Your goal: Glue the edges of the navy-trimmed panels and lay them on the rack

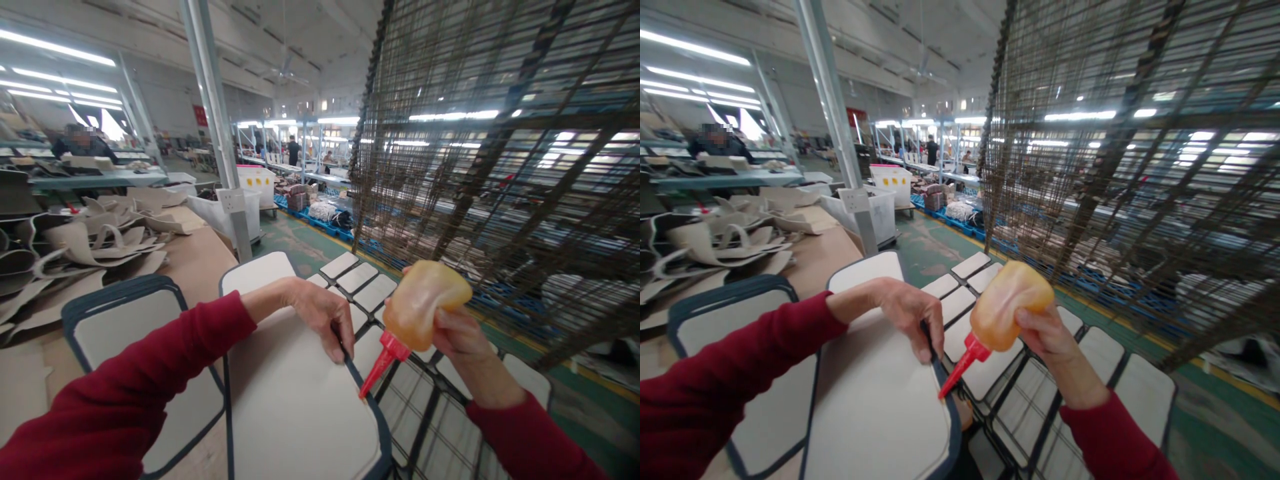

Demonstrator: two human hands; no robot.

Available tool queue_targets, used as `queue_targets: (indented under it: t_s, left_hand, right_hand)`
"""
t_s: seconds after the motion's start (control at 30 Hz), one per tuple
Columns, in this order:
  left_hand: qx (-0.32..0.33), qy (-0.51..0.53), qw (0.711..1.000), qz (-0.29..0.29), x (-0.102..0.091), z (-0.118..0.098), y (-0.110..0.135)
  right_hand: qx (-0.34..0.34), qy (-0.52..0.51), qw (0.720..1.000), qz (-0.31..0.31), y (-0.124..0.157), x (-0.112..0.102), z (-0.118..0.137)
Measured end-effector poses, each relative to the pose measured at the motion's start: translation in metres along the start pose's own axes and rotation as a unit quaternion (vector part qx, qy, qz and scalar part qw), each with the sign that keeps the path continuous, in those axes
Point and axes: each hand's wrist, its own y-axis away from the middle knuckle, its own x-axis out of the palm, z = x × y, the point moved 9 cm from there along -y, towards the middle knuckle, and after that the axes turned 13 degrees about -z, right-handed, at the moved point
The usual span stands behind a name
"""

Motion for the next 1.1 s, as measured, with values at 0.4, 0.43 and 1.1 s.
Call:
queue_targets:
  t_s: [0.4, 0.43, 1.1]
  left_hand:
    - [-0.014, -0.011, 1.000, -0.021, -0.006, 0.005, 0.010]
    - [-0.015, -0.012, 1.000, -0.022, -0.006, 0.005, 0.011]
    - [-0.028, -0.044, 0.993, -0.108, -0.027, 0.018, 0.034]
  right_hand:
    - [0.002, 0.013, 1.000, -0.022, 0.001, -0.003, 0.001]
    - [0.001, 0.015, 1.000, -0.024, 0.001, -0.002, 0.000]
    - [-0.086, 0.025, 0.995, -0.033, 0.012, -0.023, 0.011]
